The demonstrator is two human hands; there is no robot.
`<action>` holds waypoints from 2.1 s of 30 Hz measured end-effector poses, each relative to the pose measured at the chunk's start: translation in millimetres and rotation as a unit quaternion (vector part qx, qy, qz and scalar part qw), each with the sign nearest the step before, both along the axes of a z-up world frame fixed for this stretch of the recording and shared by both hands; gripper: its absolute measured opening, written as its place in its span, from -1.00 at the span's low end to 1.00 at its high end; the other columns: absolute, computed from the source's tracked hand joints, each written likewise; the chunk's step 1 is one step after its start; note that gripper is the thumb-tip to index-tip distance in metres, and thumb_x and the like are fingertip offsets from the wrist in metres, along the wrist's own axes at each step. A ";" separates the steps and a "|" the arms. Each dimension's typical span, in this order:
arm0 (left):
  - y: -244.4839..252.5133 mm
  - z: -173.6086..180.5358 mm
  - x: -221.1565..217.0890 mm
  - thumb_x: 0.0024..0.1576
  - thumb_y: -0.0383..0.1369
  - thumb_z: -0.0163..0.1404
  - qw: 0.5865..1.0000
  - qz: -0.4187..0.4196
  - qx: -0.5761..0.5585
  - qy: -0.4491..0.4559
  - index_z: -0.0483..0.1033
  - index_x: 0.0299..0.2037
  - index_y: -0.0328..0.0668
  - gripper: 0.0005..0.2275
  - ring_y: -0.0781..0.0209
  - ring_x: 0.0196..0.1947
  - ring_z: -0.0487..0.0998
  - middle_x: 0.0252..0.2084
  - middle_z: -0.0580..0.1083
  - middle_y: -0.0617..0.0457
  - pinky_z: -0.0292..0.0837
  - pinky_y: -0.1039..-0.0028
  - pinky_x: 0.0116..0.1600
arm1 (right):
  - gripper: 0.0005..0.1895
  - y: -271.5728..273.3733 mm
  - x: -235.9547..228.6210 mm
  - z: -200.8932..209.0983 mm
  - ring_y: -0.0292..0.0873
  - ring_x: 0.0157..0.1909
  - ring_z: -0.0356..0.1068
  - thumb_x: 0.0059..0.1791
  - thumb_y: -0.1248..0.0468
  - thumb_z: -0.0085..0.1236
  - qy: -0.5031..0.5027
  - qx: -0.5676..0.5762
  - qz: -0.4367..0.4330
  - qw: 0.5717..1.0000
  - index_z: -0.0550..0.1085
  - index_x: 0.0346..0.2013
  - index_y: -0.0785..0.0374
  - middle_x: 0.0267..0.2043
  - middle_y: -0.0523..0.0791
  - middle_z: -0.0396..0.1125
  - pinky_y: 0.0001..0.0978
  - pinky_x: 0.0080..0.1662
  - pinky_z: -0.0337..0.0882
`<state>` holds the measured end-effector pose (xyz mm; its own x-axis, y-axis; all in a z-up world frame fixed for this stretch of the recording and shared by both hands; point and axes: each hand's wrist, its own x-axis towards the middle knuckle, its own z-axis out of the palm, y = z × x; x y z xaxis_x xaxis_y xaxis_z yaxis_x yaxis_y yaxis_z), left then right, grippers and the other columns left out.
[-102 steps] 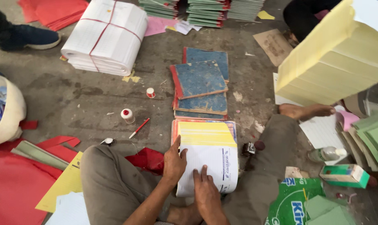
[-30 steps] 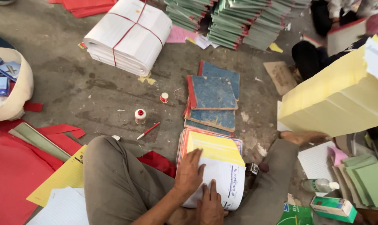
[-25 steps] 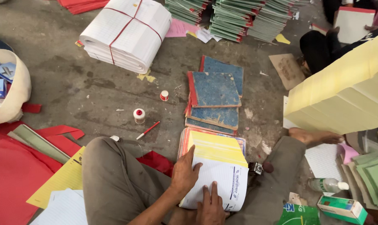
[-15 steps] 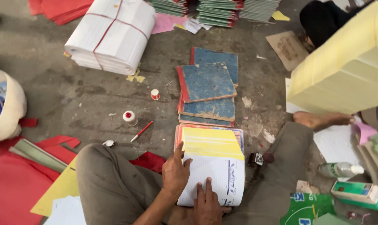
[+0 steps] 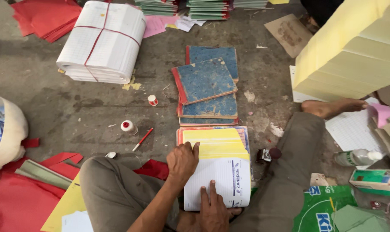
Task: The person sits on the floor and uses a handheld binding tool to stitch the spine of a notebook. They repeatedly flip pages and press the tool into the binding area to secure the pages.
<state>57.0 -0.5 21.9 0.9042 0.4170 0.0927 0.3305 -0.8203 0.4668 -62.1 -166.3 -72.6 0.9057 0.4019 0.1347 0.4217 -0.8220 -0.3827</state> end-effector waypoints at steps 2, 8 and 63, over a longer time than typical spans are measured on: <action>-4.9 2.7 -5.3 0.22 -0.22 0.04 0.998 -0.010 0.041 -0.040 0.54 -0.56 -0.26 -0.66 -0.18 -0.55 0.54 -0.58 0.51 -0.18 0.44 0.08 -0.43 | -0.47 -2.3 -2.8 -4.0 0.05 -0.23 0.46 -0.11 0.20 0.14 0.006 0.002 0.013 1.000 0.46 0.13 0.34 0.32 0.30 0.17 -0.09 -0.23 0.55; -26.7 2.7 -35.8 0.19 -0.39 0.00 0.993 -0.080 0.032 -0.079 0.47 -0.61 -0.20 -0.72 0.04 -0.74 0.35 -0.72 0.37 -0.05 0.20 0.19 -0.58 | -0.55 1.2 0.5 0.4 0.04 -0.20 0.46 -0.09 0.33 0.09 -0.042 0.008 0.025 0.999 0.49 0.10 0.35 0.34 0.33 0.16 -0.11 -0.15 0.53; 3.8 -43.9 -32.2 0.04 -0.33 0.17 0.992 -0.002 0.052 -0.112 0.45 0.22 -0.22 -0.51 0.10 -0.43 0.58 -0.48 0.56 -0.01 0.36 0.28 -0.23 | -0.38 4.5 47.5 118.9 0.10 0.01 0.44 -0.08 0.25 0.23 0.266 -0.081 0.031 0.960 0.34 0.27 0.28 0.08 0.09 0.42 -0.11 0.06 0.45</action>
